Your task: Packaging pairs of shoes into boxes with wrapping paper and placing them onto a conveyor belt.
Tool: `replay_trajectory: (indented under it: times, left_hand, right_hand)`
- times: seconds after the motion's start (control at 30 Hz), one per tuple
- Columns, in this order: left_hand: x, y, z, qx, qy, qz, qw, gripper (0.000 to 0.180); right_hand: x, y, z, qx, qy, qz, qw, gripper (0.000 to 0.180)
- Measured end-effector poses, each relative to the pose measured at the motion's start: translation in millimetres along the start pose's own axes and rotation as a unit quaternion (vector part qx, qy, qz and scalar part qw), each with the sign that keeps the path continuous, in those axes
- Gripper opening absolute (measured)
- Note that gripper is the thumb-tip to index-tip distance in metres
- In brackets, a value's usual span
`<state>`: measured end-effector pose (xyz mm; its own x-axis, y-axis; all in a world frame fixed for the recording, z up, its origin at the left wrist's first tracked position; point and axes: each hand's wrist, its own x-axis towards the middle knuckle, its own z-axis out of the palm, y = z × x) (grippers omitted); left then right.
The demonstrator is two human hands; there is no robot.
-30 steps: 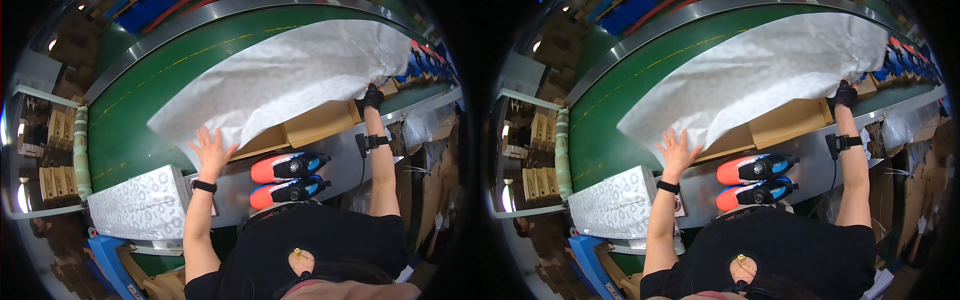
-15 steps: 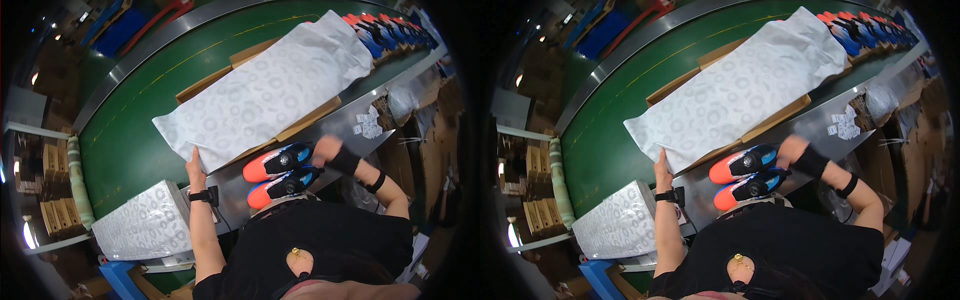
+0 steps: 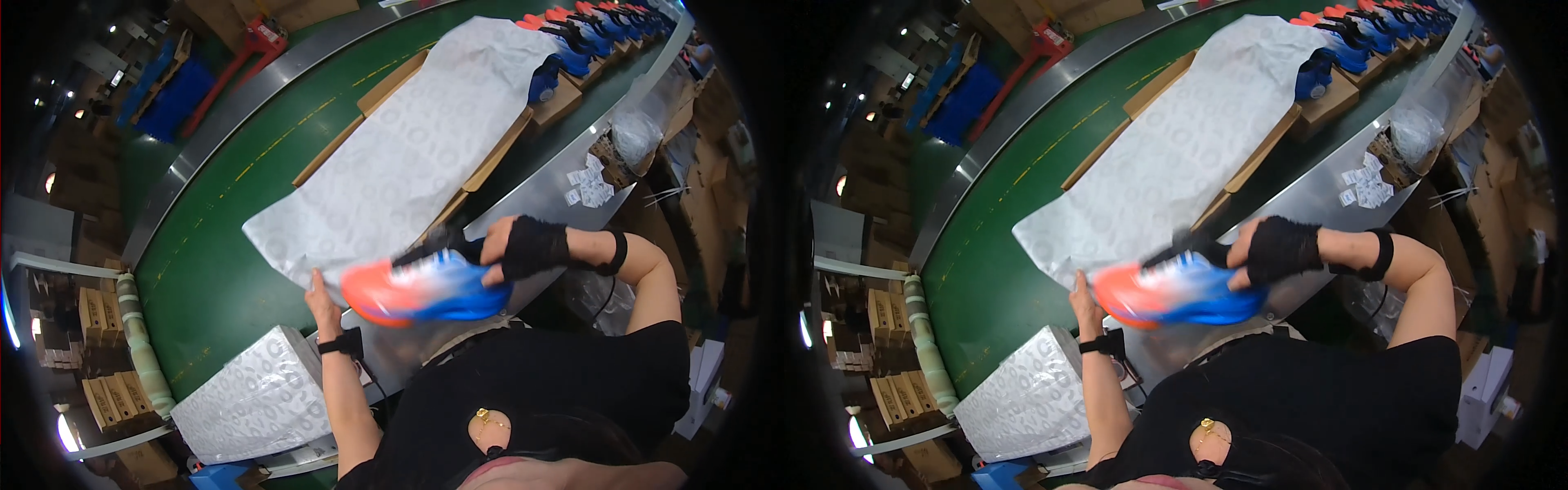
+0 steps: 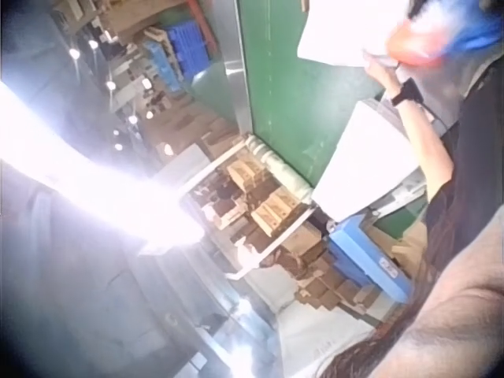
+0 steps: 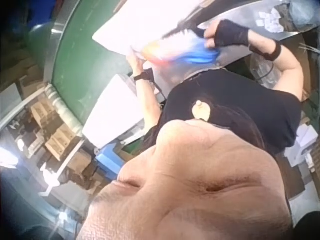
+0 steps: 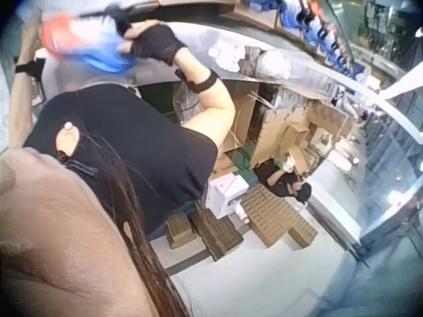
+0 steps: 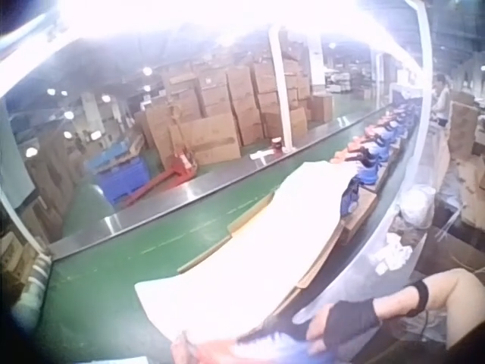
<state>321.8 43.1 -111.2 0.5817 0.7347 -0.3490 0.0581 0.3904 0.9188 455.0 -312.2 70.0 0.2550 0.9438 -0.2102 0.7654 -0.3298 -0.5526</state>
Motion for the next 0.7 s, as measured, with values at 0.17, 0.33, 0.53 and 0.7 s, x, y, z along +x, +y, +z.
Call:
replay_trajectory:
  times: [0.17,0.33,0.53,0.7]
  left_hand:
    - [-23.3,42.2,2.0,0.025,0.001,0.076,0.997,0.027]
    - [-55.4,81.0,80.6,0.018,-0.088,0.105,0.990,0.022]
    - [-19.1,54.9,120.0,0.019,-0.255,-0.057,0.965,0.044]
    - [4.4,24.4,107.1,0.702,-0.238,0.353,0.570,0.061]
  right_hand:
    - [75.0,25.7,-8.9,0.146,0.151,0.160,0.965,0.041]
    - [183.6,65.7,74.9,0.135,0.104,0.179,0.969,0.040]
    - [182.6,28.9,61.8,-0.031,-0.119,-0.010,0.992,0.023]
    - [126.7,106.4,50.3,-0.129,0.173,0.142,0.966,0.037]
